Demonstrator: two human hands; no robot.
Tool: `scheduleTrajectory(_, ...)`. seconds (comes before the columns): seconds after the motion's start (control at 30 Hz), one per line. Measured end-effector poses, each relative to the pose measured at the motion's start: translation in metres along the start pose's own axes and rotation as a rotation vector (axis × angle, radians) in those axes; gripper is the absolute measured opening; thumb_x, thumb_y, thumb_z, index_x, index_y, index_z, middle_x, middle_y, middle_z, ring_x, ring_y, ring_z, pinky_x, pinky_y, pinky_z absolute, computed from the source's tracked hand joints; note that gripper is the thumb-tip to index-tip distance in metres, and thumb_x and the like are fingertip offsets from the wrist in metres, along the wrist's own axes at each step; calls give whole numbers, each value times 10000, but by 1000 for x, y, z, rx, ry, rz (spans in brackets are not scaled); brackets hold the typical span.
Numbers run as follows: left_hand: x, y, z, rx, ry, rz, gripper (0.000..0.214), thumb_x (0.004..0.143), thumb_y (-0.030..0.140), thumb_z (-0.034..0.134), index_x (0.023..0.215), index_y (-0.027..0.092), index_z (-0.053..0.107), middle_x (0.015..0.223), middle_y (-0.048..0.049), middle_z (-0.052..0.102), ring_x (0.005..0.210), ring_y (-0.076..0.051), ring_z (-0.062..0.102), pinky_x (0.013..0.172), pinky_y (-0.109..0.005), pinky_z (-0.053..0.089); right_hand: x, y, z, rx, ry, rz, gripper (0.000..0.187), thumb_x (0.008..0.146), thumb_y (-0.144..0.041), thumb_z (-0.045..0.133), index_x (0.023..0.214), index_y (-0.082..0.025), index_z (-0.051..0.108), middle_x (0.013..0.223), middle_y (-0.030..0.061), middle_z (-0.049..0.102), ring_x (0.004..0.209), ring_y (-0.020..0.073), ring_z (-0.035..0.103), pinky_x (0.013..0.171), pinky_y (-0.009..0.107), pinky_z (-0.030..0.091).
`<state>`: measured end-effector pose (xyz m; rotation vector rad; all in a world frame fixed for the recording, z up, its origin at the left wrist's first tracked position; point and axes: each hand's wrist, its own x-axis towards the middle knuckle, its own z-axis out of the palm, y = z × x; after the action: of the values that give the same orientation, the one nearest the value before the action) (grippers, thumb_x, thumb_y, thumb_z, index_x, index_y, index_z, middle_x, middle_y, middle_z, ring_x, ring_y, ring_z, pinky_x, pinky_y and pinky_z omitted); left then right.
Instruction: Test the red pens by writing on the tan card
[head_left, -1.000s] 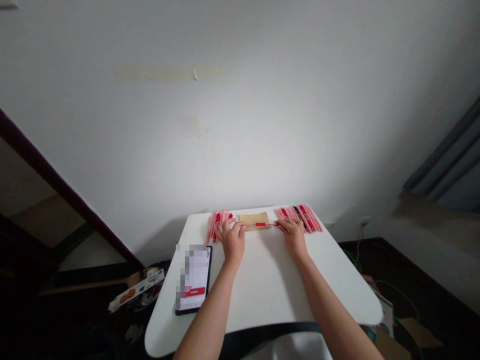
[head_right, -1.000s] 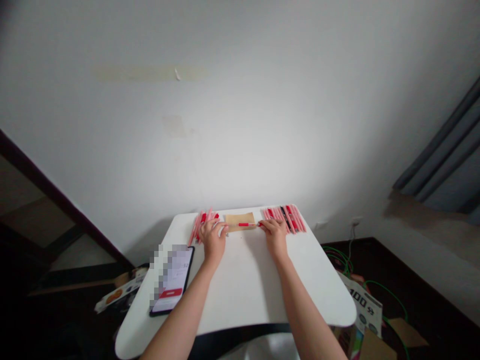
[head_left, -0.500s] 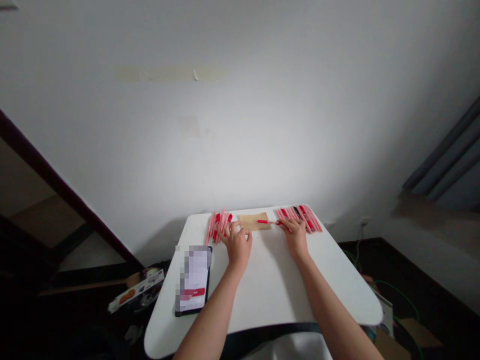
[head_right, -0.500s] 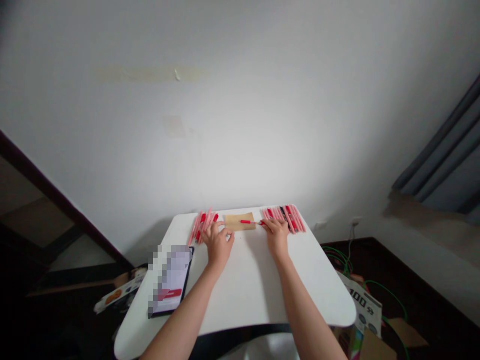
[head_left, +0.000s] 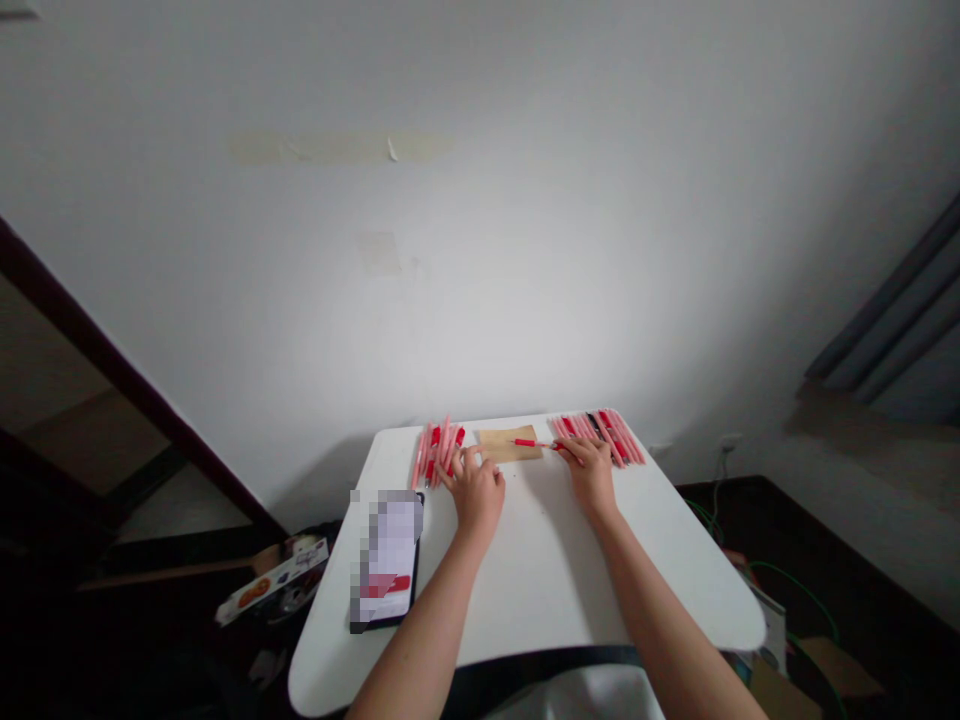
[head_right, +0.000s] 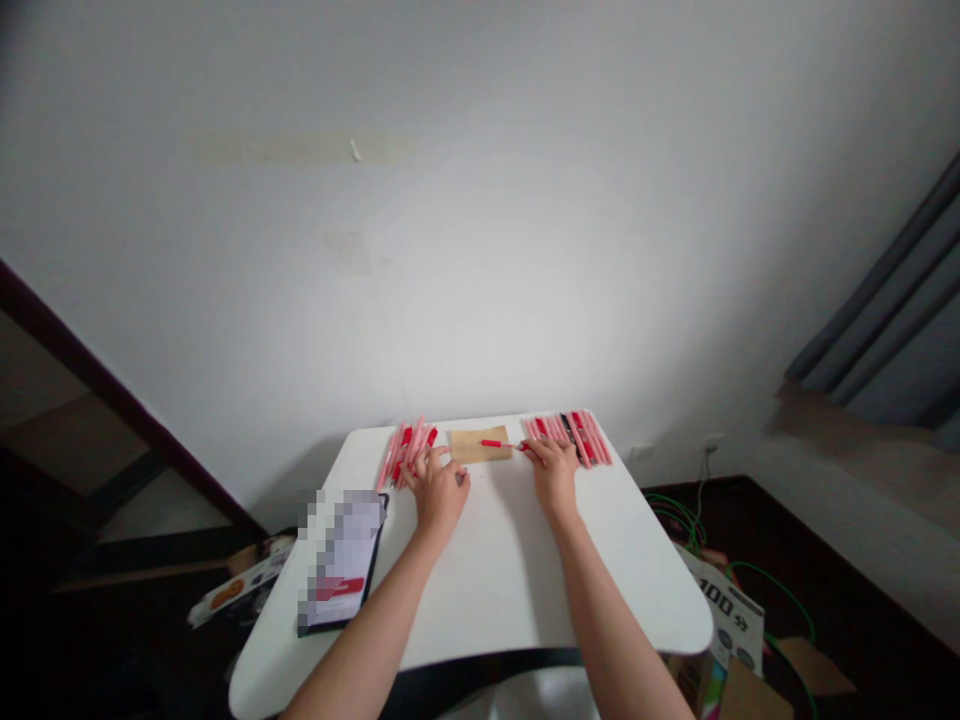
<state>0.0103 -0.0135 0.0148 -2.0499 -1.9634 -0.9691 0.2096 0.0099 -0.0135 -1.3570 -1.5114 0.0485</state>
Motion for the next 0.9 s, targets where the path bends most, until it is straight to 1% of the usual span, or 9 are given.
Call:
scheduleTrajectory(0.1, 0, -2, 3, -13, 27, 9, 112, 727, 175, 595, 703, 233, 688, 1171, -75, 608, 1199, -322, 431, 1083, -668, 194, 0, 0, 0, -3, -2, -4, 420, 934, -488, 418, 919, -240, 757, 906, 87, 715, 915, 271, 437, 847, 418, 328)
scheduleTrajectory(0.2, 0, -2, 3, -6, 24, 11, 95, 720, 179, 607, 697, 228, 686, 1172, -78, 604, 1197, -324, 431, 1077, -665, 213, 1, 1, 0, -14, -6, -7, 406, 935, -478, 423, 922, -244, 755, 896, 83, 715, 920, 271, 445, 851, 419, 328)
scheduleTrajectory(0.43, 0, -1, 2, 19, 19, 9, 83, 733, 204, 608, 714, 231, 684, 1181, -68, 600, 1201, -317, 422, 1083, -668, 193, 1, 2, 0, -1, -1, -36, 388, 936, -469, 439, 906, -247, 755, 901, 81, 715, 932, 262, 465, 850, 405, 336)
scheduleTrajectory(0.63, 0, -2, 3, 13, 17, -2, 66, 722, 203, 622, 696, 228, 678, 1178, -63, 604, 1187, -321, 429, 1073, -661, 202, 0, 4, 0, -6, -16, -28, 395, 937, -473, 431, 924, -243, 751, 913, 76, 717, 927, 264, 454, 858, 411, 329)
scheduleTrajectory(0.8, 2, -3, 3, -14, 10, -21, 52, 724, 211, 638, 693, 226, 677, 1172, -67, 602, 1186, -323, 434, 1055, -633, 240, 0, 4, 1, -11, -9, -17, 377, 932, -462, 443, 923, -249, 754, 925, 81, 717, 946, 273, 453, 856, 423, 335)
scheduleTrajectory(0.9, 4, -3, 1, -45, 8, -21, 25, 721, 233, 667, 742, 229, 681, 1165, -62, 600, 1180, -307, 451, 1069, -609, 233, 0, 3, 1, -8, -9, -22, 373, 932, -461, 445, 922, -250, 753, 918, 77, 718, 941, 271, 457, 858, 422, 337)
